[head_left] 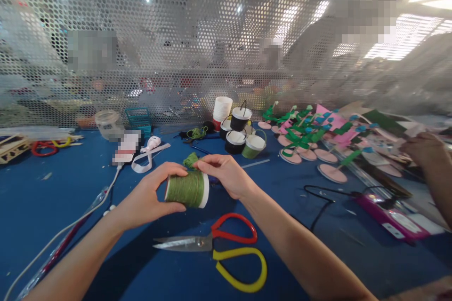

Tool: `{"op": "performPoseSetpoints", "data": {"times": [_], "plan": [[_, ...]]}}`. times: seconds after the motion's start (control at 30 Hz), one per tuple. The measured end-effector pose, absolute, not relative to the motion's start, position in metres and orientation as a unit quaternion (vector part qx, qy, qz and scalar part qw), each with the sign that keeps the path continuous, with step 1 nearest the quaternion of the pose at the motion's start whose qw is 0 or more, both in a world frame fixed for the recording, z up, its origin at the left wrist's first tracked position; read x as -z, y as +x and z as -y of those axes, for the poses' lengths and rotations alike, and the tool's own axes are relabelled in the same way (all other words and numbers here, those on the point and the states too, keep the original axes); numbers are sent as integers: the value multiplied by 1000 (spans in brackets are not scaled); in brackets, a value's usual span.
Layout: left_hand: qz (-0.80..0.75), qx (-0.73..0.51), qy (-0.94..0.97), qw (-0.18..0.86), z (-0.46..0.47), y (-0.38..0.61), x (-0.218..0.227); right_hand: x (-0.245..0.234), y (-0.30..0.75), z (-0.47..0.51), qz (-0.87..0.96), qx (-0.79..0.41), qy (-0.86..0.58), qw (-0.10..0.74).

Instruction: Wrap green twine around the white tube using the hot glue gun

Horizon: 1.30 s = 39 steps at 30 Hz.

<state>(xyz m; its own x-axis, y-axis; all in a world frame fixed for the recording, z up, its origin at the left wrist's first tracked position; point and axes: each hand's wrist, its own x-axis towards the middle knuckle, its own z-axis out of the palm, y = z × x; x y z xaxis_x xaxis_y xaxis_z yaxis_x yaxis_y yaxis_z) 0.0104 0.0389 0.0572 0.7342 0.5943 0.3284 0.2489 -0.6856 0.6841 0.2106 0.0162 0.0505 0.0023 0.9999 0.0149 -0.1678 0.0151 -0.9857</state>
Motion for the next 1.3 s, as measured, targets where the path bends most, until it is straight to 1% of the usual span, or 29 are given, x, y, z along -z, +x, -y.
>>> {"op": "performPoseSetpoints", "data": {"times": [0.33, 0.43, 0.53, 0.63, 0.73, 0.8, 0.83, 0.9, 1.0, 1.1, 1.23, 1.3], "plan": [[-193, -305, 912, 196, -38, 12, -55, -54, 207, -10, 403, -560, -473, 547], [-171, -317, 921, 149, -38, 14, -51, -54, 204, -10, 372, -575, -458, 567], [-173, -314, 924, 132, -37, 16, -47, -49, 203, -13, 379, -551, -448, 593], [-235, -303, 906, 181, -36, 17, -45, -42, 202, -15, 417, -491, -445, 623], [-317, -304, 844, 306, -35, 20, -43, -35, 201, -16, 466, -417, -456, 634], [-356, -293, 797, 391, -33, 23, -43, -33, 201, -16, 497, -387, -462, 625], [-368, -281, 783, 415, -32, 25, -43, -32, 200, -15, 509, -382, -463, 617], [-376, -268, 785, 414, -31, 27, -43, -33, 200, -13, 517, -391, -465, 603], [-358, -268, 817, 363, -30, 27, -47, -38, 202, -12, 494, -441, -480, 575], [-351, -263, 833, 338, -31, 25, -51, -42, 205, -18, 464, -495, -499, 539], [-379, -274, 807, 360, -37, 22, -46, -39, 207, -42, 427, -544, -510, 511], [-396, -292, 772, 403, -42, 21, -41, -38, 207, -60, 426, -529, -532, 505]]}}
